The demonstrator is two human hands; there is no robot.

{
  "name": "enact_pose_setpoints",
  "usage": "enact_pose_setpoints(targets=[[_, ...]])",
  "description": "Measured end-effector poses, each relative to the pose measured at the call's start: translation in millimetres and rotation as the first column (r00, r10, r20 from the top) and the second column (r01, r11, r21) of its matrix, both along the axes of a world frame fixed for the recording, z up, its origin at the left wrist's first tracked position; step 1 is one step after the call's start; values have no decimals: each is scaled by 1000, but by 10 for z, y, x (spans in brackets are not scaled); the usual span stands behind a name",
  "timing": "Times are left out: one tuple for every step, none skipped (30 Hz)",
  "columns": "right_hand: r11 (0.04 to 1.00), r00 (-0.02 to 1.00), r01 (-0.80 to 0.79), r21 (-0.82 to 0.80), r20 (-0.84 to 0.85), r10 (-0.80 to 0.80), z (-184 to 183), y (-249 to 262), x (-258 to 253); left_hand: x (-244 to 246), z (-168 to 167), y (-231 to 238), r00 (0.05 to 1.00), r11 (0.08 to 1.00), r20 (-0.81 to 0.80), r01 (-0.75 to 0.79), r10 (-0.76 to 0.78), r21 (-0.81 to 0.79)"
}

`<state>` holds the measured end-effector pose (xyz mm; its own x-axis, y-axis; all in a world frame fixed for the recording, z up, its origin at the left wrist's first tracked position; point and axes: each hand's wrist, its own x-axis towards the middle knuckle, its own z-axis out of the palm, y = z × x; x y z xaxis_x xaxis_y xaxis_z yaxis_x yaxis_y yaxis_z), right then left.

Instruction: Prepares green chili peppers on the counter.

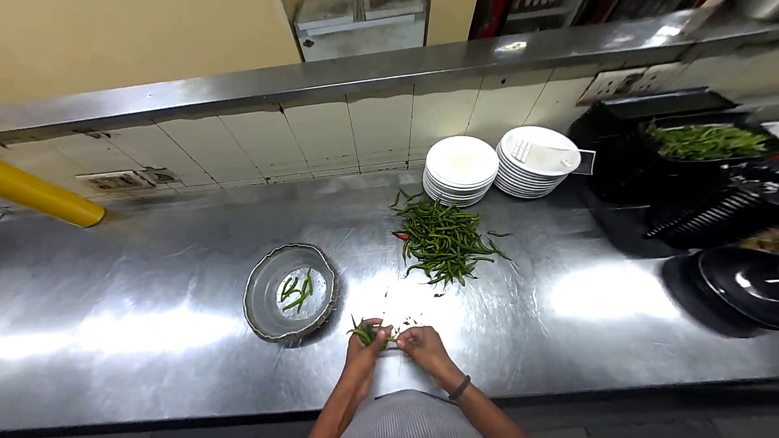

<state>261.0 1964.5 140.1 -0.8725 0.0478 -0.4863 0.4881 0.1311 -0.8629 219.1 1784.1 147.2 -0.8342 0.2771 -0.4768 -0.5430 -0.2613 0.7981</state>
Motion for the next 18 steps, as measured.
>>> enact_pose_setpoints(targets=[[1000, 998, 27, -13, -49, -27, 9, 13, -6, -20, 23, 17, 997, 999, 65, -49, 48, 15], [997, 994, 55, -54, -91, -60, 35, 35, -11, -52, 29, 34, 985, 994, 135, -109, 104, 32], [991, 988, 86, -102, -121, -98, 71, 56, -14, -90, 11, 35, 972, 986, 186, -159, 147, 49], [983, 980, 124, -136, -139, -143, 106, 76, -15, -127, -13, 21, 966, 983, 203, -174, 161, 50], [973, 969, 170, -154, -154, -194, 122, 96, -22, -165, -34, 4, 970, 988, 194, -152, 144, 27], [964, 958, 215, -156, -159, -239, 123, 123, -26, -199, -54, -8, 980, 995, 170, -101, 103, -19], [957, 950, 253, -141, -149, -273, 109, 158, -24, -220, -80, -10, 990, 994, 130, -43, 56, -100], [951, 946, 285, -120, -128, -299, 93, 193, -18, -229, -113, -5, 997, 976, 74, -4, 21, -220], [946, 942, 310, -92, -104, -319, 79, 219, -10, -237, -143, -9, 1000, 938, 19, 5, 2, -347], [944, 941, 323, -67, -81, -328, 70, 237, 0, -247, -155, -14, 1000, 891, -24, -17, 7, -453], [943, 941, 329, -54, -65, -332, 63, 246, 10, -260, -159, -19, 998, 860, -51, -61, 40, -507], [943, 942, 328, -51, -61, -331, 55, 242, 21, -265, -151, -28, 994, 852, -63, -107, 87, -513], [946, 945, 320, -51, -60, -322, 46, 228, 33, -257, -133, -43, 991, 873, -54, -135, 124, -469], [951, 950, 304, -52, -60, -307, 41, 212, 41, -237, -99, -56, 990, 916, -13, -133, 139, -378], [957, 956, 285, -60, -58, -288, 38, 193, 40, -213, -58, -63, 990, 963, 65, -102, 122, -248], [963, 963, 260, -73, -55, -264, 31, 172, 34, -186, -17, -67, 986, 993, 154, -46, 63, -109], [969, 970, 234, -82, -49, -239, 25, 150, 22, -151, 2, -68, 976, 1000, 217, 14, -14, 3], [973, 974, 217, -82, -44, -221, 18, 126, 4, -108, -4, -65, 968, 996, 240, 58, -72, 65]])
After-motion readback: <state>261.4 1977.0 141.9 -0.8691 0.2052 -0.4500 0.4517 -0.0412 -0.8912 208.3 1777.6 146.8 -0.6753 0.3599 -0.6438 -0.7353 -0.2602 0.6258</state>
